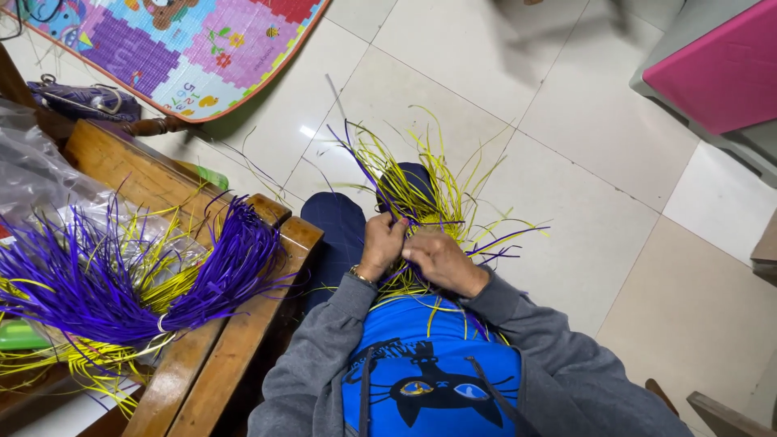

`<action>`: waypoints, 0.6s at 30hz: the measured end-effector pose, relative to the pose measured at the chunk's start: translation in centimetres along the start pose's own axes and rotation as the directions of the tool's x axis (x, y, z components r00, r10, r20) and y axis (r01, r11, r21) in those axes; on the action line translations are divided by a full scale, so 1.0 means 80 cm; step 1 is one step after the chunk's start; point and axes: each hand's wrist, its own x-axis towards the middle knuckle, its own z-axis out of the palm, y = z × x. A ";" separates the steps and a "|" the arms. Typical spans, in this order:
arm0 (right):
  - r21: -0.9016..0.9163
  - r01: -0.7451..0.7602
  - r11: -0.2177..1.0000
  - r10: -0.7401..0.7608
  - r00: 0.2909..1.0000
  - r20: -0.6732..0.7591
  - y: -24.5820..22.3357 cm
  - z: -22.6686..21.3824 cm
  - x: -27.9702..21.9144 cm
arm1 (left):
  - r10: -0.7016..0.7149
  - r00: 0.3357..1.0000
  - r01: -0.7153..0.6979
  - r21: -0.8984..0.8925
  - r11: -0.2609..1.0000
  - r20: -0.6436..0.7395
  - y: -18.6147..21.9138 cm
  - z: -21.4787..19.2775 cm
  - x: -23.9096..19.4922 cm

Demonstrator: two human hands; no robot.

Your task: Weaving purple and yellow plastic strips together to create a patterned craft item

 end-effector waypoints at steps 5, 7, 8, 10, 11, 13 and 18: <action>0.023 0.003 1.000 0.002 0.978 -0.207 0.028 0.006 0.020 | -0.249 0.964 0.265 -0.257 0.930 0.094 -0.031 0.001 0.036; 0.011 0.013 1.000 -0.010 0.975 -0.222 0.035 0.014 0.025 | -0.417 0.890 0.453 -0.462 0.762 0.185 -0.050 0.005 0.059; -0.058 0.010 0.998 -0.020 0.984 -0.178 0.033 0.016 0.028 | -0.478 0.855 0.518 -0.408 0.752 0.204 -0.061 0.008 0.071; -0.122 0.011 0.993 -0.026 0.992 -0.121 0.028 0.020 0.029 | -0.545 0.810 0.585 -0.359 0.727 0.216 -0.070 0.010 0.080; -0.225 0.034 0.974 -0.051 0.996 -0.068 0.027 0.020 0.030 | -0.556 0.798 0.602 -0.340 0.722 0.232 -0.065 0.010 0.082; -0.327 0.061 0.943 -0.070 0.997 -0.015 0.027 0.019 0.032 | -0.564 0.787 0.617 -0.320 0.719 0.251 -0.063 0.011 0.084; -0.117 0.077 0.990 -0.088 0.992 -0.089 0.054 0.019 0.020 | -0.547 0.825 0.559 -0.347 0.753 0.141 -0.023 0.004 0.059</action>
